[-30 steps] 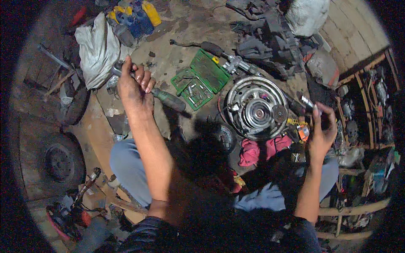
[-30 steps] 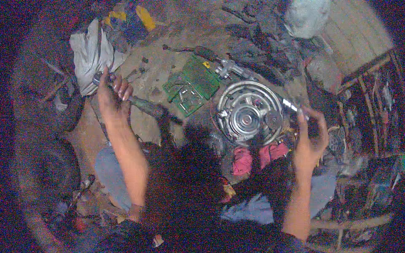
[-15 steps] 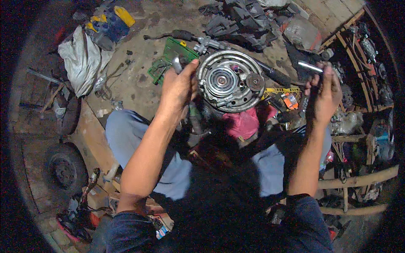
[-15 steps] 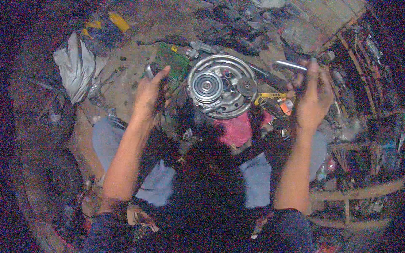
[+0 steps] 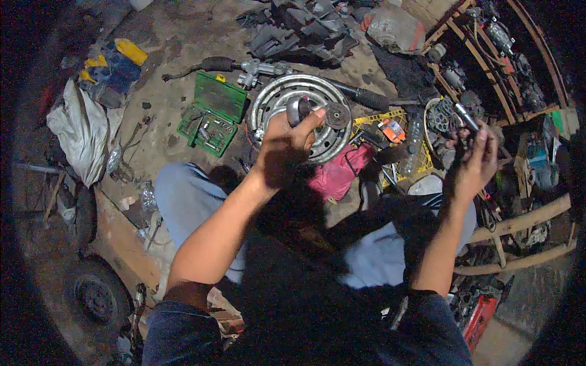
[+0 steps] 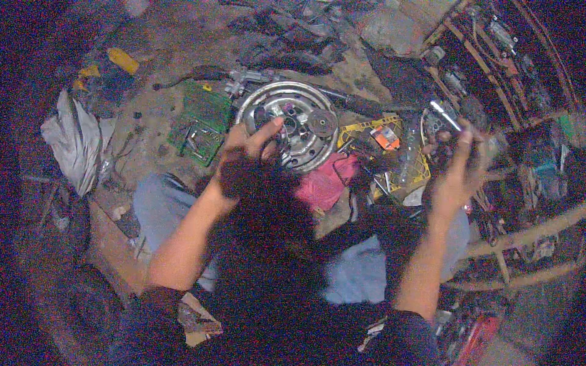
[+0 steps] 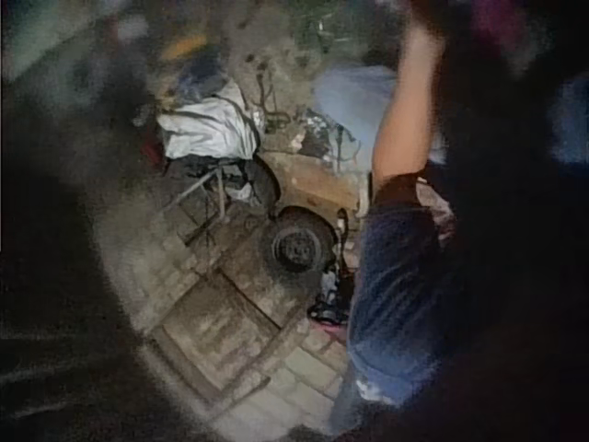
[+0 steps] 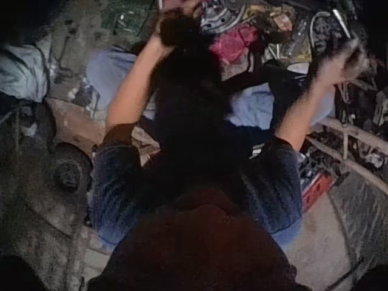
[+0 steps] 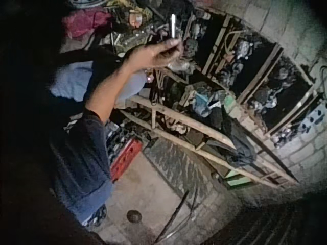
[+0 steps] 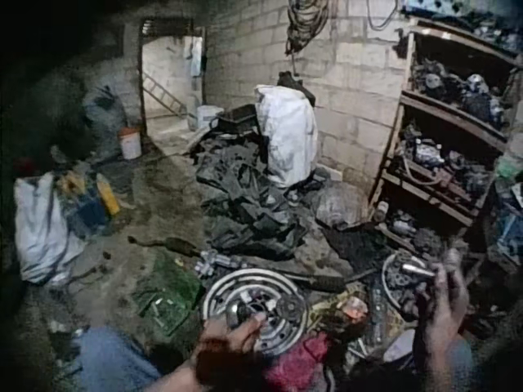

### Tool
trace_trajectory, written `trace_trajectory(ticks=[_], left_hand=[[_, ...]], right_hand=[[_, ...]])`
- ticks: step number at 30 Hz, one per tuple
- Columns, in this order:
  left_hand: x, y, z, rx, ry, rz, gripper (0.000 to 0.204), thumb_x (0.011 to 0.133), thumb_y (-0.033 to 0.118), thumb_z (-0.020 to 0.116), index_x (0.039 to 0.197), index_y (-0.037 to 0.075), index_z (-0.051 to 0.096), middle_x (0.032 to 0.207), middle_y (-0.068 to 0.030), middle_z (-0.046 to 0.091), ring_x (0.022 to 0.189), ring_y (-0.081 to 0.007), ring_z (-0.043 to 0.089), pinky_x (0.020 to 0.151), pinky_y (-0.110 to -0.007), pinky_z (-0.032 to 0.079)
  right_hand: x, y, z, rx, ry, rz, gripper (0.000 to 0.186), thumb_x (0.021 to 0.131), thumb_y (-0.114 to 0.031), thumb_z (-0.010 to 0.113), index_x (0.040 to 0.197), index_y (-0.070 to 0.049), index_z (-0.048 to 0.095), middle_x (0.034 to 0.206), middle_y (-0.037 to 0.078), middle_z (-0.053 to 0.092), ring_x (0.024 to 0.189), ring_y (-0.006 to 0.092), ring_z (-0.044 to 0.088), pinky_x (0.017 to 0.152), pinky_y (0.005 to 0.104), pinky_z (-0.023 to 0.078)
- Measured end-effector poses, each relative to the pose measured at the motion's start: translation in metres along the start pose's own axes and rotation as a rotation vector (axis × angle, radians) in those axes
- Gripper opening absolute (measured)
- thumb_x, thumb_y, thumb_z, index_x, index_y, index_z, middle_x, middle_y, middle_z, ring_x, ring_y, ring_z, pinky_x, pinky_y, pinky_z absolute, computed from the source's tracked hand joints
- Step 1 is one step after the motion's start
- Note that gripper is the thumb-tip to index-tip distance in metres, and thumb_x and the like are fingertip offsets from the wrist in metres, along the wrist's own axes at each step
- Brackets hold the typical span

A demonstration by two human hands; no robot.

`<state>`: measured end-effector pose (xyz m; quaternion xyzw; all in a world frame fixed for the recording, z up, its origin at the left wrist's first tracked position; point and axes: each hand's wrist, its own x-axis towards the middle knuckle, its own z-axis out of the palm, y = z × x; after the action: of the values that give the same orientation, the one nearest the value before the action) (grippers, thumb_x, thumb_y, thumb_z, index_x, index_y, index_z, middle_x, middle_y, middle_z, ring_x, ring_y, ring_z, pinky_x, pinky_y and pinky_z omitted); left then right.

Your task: The person sits on the floor and uses a ratchet wrench to tighten bolts on a circular metal mechanical component, likely a brake drum or clutch assembly. They repeatedly reposition the tool and rotate the component to access different fasteners.

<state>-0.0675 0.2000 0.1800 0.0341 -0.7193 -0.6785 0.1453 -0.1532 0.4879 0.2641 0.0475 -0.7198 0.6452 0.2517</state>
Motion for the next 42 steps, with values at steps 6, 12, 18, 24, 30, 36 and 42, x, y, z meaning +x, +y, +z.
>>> trace_trajectory(ticks=[6,12,18,24,30,36,42], left_hand=[[0.017,-0.009,0.003,0.482,-0.06,0.739,0.028,0.091,0.003,0.063,0.118,0.012,0.063,0.088,-0.012,0.074,0.075,-0.0271,0.072,0.062,-0.037,0.053],[0.023,-0.017,0.013,0.122,-0.216,0.445,0.027,0.097,0.004,0.063,0.122,0.012,0.062,0.092,-0.0106,0.076,0.085,-0.0242,0.076,0.067,-0.033,0.06],[0.017,0.014,0.006,0.02,-0.147,0.232,0.029,0.099,0.019,0.062,0.124,0.007,0.067,0.084,-0.0051,0.073,0.065,-0.0103,0.055,0.054,-0.027,0.04],[0.01,0.026,0.008,-0.331,-0.077,-0.138,0.04,0.096,0.034,0.064,0.116,0.0,0.072,0.083,-0.0003,0.071,0.058,-0.0033,0.038,0.053,-0.023,0.029],[0.011,0.036,0.009,-0.354,-0.051,-0.272,0.044,0.093,0.036,0.068,0.118,0.0,0.07,0.086,-0.0029,0.074,0.058,-0.0032,0.04,0.053,-0.023,0.03],[0.013,0.04,0.001,-0.364,-0.109,-0.394,0.042,0.095,0.029,0.069,0.127,0.003,0.06,0.097,-0.0079,0.073,0.077,-0.0081,0.065,0.061,-0.021,0.045],[0.014,0.033,0.011,-0.473,-0.043,-0.306,0.034,0.094,0.029,0.071,0.113,0.001,0.071,0.083,-0.005,0.074,0.058,-0.0031,0.041,0.053,-0.022,0.03]], right_hand=[[-0.029,0.016,0.04,0.003,-0.337,0.12,0.028,0.106,-0.025,0.055,0.117,0.001,0.059,0.085,0.008,0.062,0.07,0.017,0.063,0.062,0.0304,0.054],[-0.052,0.001,0.071,-0.072,-0.512,0.033,0.012,0.102,-0.012,0.06,0.107,0.0,0.063,0.094,0.005,0.064,0.084,0.0113,0.061,0.074,0.0273,0.051],[-0.057,-0.004,0.081,0.126,-0.551,0.082,0.011,0.099,-0.006,0.062,0.107,0.002,0.062,0.096,0.008,0.064,0.084,0.0128,0.064,0.068,0.0275,0.057],[-0.053,0.008,0.077,-0.072,-0.595,-0.176,0.013,0.096,-0.004,0.065,0.107,0.002,0.062,0.102,0.009,0.065,0.091,0.0139,0.064,0.068,0.0266,0.056],[-0.06,-0.01,0.079,0.109,-0.623,0.077,0.014,0.096,-0.002,0.065,0.108,0.002,0.061,0.102,0.01,0.066,0.082,0.0118,0.065,0.065,0.0246,0.055],[-0.063,-0.01,0.08,0.176,-0.621,0.148,0.013,0.097,-0.003,0.065,0.108,0.002,0.06,0.096,0.009,0.066,0.075,0.0128,0.066,0.064,0.0258,0.056],[-0.065,-0.005,0.08,0.281,-0.635,0.27,0.014,0.099,-0.007,0.064,0.107,0.004,0.06,0.086,0.009,0.068,0.073,0.0128,0.067,0.06,0.0253,0.054]])
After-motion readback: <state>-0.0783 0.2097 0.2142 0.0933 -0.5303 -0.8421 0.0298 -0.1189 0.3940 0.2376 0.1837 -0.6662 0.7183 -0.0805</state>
